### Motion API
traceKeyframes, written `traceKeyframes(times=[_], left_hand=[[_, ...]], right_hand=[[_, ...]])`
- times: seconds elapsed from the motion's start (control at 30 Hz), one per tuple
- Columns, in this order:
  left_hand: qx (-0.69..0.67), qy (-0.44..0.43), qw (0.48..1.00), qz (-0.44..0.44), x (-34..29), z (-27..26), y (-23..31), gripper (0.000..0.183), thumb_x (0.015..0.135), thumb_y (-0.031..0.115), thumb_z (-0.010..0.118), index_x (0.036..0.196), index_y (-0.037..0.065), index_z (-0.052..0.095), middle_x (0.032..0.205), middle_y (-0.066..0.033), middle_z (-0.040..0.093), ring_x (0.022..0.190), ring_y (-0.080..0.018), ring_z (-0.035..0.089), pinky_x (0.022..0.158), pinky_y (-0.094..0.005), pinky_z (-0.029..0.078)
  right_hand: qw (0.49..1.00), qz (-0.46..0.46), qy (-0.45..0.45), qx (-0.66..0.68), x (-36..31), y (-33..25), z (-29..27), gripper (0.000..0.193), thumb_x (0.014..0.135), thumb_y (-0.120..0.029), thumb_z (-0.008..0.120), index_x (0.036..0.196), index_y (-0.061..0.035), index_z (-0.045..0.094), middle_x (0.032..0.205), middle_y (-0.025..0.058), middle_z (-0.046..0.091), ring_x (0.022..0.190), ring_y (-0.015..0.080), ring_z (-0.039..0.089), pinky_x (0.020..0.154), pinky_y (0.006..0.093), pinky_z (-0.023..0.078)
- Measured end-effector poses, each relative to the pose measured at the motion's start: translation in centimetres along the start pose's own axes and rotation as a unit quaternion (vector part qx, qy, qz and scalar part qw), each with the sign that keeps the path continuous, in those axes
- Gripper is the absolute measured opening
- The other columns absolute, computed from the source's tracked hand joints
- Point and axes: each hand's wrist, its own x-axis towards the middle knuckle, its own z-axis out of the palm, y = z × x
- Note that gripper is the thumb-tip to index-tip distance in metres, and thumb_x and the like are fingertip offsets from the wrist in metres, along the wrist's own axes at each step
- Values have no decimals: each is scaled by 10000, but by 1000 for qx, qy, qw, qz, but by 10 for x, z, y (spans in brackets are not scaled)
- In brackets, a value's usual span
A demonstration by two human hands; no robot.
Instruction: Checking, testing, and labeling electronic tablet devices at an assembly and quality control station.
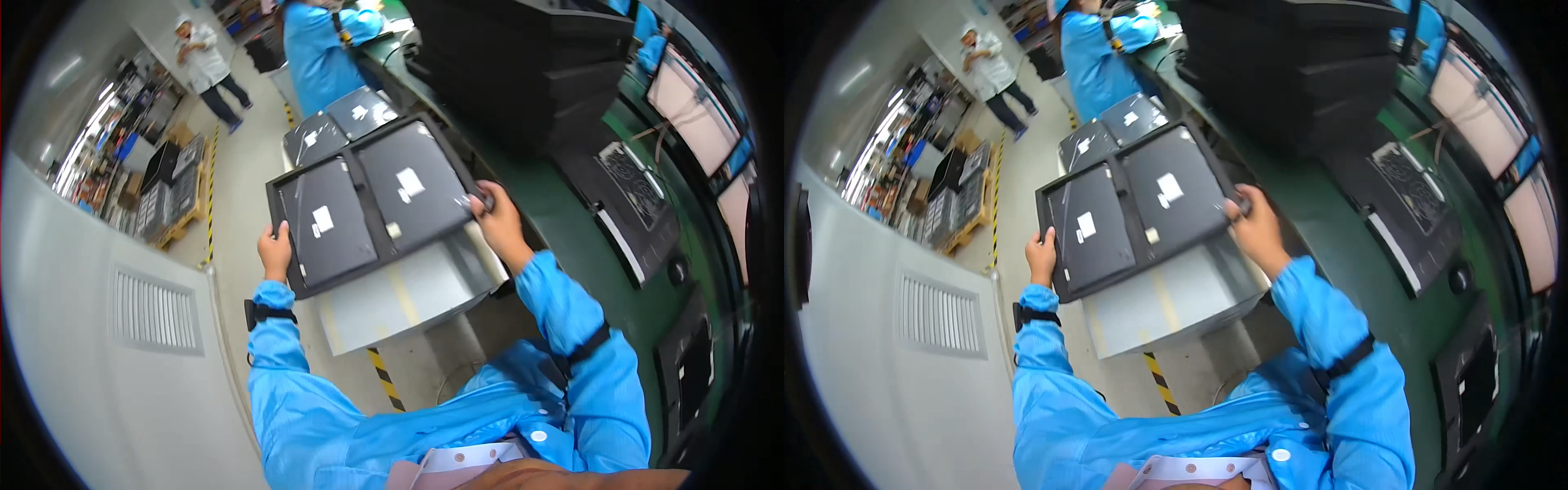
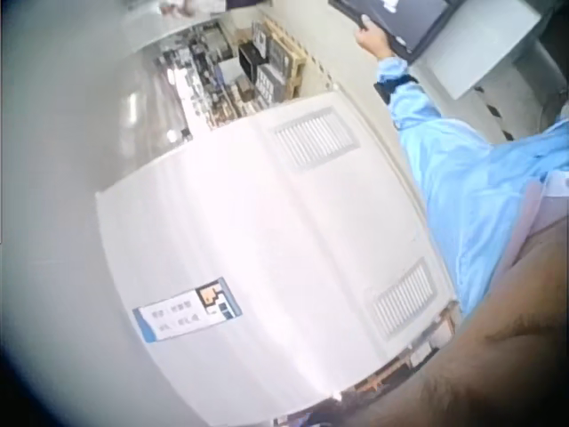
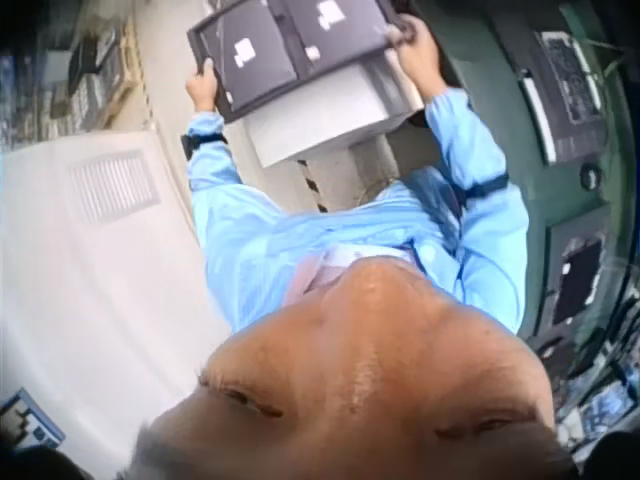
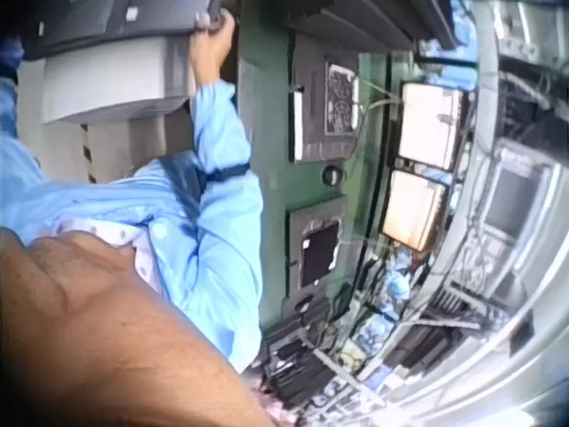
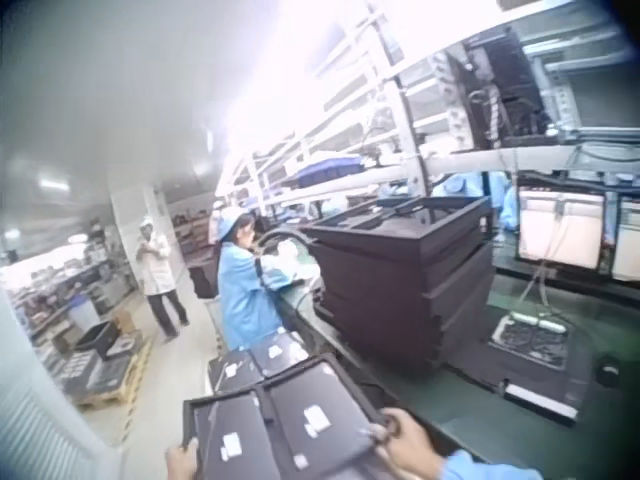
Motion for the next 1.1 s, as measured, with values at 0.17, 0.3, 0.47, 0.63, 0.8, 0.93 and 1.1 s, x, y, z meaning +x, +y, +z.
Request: traceKeyframes(times=[0.17, 0.3, 0.47, 0.63, 0.8, 0.93, 1.1], left_hand=[[-31, -18, 999, -28, 53, 39, -97, 546, 931, 297, 734, 1297, -85, 598, 1104, -253, 704, 939, -331, 698, 872, -386, 547], [140, 19, 986, 86, 39, 85, -1, 523, 925, 245, 722, 1335, -47, 581, 1353, -246, 561, 1250, -367, 553, 1077, -429, 440], [-158, -61, 974, 147, -71, 133, 113, 323, 950, 95, 682, 1249, -21, 640, 1252, -177, 626, 1207, -308, 590, 1051, -402, 457], [-258, -316, 862, 300, -241, 186, 306, 241, 980, 46, 627, 1210, -23, 651, 1370, -162, 563, 1265, -283, 558, 1086, -389, 440], [-329, -435, 705, 453, -347, 202, 401, 238, 937, 14, 652, 1173, -15, 659, 1386, -198, 550, 1314, -378, 529, 1088, -473, 421], [-357, -520, 627, 458, -396, 205, 438, 224, 968, 38, 643, 1184, -20, 658, 1384, -174, 572, 1280, -323, 554, 1090, -424, 417], [-350, -530, 579, 511, -434, 218, 455, 216, 974, 53, 643, 1174, -25, 661, 1342, -163, 606, 1245, -316, 580, 1070, -418, 436]], right_hand=[[988, -93, -107, 61, 5, -13, 6, 429, 938, -251, 713, 1293, -45, 590, 1214, 207, 660, 1120, 341, 645, 957, 402, 504], [943, -253, -139, -168, -70, -40, -84, 410, 891, -183, 709, 1270, -77, 595, 1024, 150, 648, 975, 349, 638, 830, 457, 518], [878, -155, -90, -443, -142, -40, -186, 308, 737, -114, 716, 1021, -69, 604, 884, 118, 630, 863, 335, 632, 718, 455, 509], [787, -9, 65, -613, -188, -20, -294, 402, 733, -105, 702, 1121, -62, 606, 848, 114, 631, 841, 315, 641, 689, 448, 508], [814, -97, 202, -536, -245, -34, -306, 363, 813, -175, 702, 1143, -58, 608, 808, 103, 631, 739, 274, 659, 608, 389, 512], [832, -139, 246, -477, -377, -44, -300, 246, 810, -174, 721, 1031, -75, 678, 777, 51, 592, 721, 250, 629, 617, 383, 502], [721, 215, 469, -462, -570, -49, -307, 240, 855, -163, 708, 1067, -52, 703, 905, 139, 695, 828, 343, 683, 709, 430, 560]])
